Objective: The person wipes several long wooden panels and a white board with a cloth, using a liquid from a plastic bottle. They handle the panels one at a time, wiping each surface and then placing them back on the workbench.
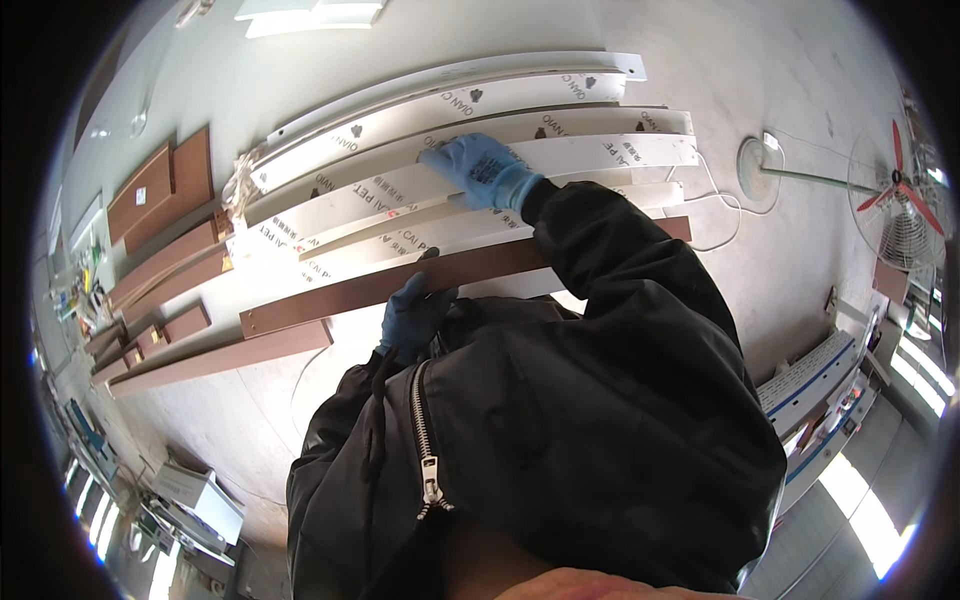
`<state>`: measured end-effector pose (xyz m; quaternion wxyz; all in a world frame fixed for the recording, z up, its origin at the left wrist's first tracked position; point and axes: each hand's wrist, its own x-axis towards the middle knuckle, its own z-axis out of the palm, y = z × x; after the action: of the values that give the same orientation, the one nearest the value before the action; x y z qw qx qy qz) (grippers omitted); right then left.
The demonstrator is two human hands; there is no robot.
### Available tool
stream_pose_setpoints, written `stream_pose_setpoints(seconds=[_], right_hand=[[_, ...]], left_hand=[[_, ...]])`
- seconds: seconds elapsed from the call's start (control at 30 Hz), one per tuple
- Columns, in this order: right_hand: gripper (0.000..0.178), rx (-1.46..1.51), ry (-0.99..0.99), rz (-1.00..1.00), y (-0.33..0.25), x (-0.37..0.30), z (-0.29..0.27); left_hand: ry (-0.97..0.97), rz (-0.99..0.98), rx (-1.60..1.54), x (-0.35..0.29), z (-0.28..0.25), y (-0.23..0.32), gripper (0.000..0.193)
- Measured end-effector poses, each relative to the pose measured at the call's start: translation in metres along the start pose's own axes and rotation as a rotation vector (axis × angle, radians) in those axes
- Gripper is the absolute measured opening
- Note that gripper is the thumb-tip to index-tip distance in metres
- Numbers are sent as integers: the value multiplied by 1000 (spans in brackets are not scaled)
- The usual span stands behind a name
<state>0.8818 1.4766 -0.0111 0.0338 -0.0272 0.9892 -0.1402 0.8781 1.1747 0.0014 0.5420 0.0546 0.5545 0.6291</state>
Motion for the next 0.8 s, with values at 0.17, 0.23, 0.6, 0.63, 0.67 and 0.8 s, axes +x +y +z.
stream_pose_setpoints(seconds=[0.17, 0.23, 0.6, 0.63, 0.67, 0.8], right_hand=[[61, 15, -29, 13, -1, 0, -9], [61, 0, -1, -12, 1, 3, -18], [59, 96, -90, 26, 22, 32, -28], [59, 103, -134, 21, 22, 31, -25], [59, 72, -78, 20, 21, 30, -22], [64, 23, -47, 39, 14, 25, -16]], left_hand=[[47, -195, -420, 7, -6, 1, 50], [4, -9, 139, 11, -7, -5, 51], [8, -301, -544, 20, -12, 11, 53], [3, -294, -537, 20, -13, 12, 53], [9, -299, -549, 20, -13, 12, 53], [60, -53, -51, 23, -7, 3, 51]])
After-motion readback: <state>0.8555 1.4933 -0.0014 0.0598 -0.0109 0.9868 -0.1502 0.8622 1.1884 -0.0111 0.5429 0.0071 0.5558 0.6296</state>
